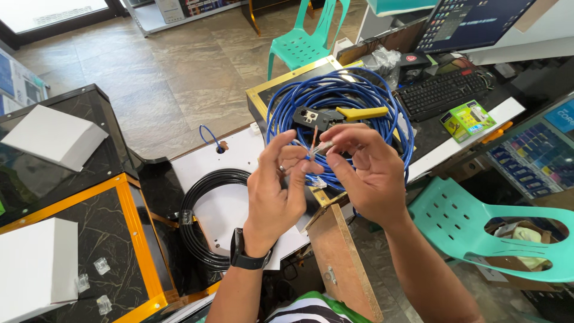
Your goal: The person strips the jacket from a blue ethernet cable with a yellow-handled crimping tool, untwists and arranges the exposed wire strands, inserts them into an RJ45 connector, crimps the connector onto the cable, and plugs both ends into a green network cable tester to check the connection.
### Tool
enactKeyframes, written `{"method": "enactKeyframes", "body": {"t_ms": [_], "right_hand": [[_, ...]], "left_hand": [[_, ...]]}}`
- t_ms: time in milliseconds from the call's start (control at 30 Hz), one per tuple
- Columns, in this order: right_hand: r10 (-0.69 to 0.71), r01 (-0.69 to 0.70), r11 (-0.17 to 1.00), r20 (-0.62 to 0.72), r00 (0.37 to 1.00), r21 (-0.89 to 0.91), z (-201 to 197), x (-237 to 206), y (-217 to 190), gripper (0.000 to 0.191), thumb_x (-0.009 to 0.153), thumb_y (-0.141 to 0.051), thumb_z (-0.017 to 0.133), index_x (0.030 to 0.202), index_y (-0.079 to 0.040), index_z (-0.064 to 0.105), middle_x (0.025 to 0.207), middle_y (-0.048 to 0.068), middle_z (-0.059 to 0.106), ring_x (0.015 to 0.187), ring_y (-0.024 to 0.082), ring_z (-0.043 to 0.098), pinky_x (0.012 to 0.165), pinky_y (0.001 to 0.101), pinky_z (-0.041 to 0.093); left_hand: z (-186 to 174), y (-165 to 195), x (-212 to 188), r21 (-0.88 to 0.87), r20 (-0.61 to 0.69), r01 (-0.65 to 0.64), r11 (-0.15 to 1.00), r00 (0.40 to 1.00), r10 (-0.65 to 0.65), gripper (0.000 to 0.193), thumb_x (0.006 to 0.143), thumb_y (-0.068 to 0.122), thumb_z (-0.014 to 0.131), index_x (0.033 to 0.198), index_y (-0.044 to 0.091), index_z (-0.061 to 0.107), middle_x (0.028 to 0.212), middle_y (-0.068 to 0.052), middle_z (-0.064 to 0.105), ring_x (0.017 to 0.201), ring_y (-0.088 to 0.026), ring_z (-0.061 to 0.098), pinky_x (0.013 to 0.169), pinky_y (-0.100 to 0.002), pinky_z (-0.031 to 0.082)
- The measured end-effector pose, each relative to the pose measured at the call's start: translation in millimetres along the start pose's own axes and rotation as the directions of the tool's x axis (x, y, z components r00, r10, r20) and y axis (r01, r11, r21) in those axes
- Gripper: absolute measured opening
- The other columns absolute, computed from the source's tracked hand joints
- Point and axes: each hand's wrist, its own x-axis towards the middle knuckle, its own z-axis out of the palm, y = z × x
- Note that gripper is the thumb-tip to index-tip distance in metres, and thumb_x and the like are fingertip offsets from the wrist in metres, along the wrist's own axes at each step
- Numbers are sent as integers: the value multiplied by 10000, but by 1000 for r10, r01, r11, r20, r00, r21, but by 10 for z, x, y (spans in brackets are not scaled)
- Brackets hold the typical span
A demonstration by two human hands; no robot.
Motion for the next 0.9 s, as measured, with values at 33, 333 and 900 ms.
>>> {"method": "enactKeyframes", "body": {"t_ms": [33,333,900], "right_hand": [[-31,31,999,18,999,-25,2,0,-11,268,991,122,625,1230,18,562,1300,149,608,1153,164,622,1033,316,515],[-104,144,947,152,983,-287,-20,75,-77,142,901,100,686,996,20,618,1176,175,668,1074,225,677,962,329,548],[-87,104,993,235,968,-60,-36,150,55,212,916,140,626,1077,13,570,1068,132,680,1065,224,657,961,378,551]], "left_hand": [[7,-12,-6,27,-25,25,999,999,-25,426,1068,-14,585,1453,3,403,1097,-129,706,972,-190,793,765,-279,631],[79,-142,-33,-132,-137,74,989,986,-92,224,1077,-16,577,1193,10,387,1115,-179,688,1001,-202,783,766,-274,637],[-8,-4,129,320,-103,-85,944,987,123,276,1036,-55,552,1281,47,629,1020,-132,708,881,-227,723,798,-313,581]]}}
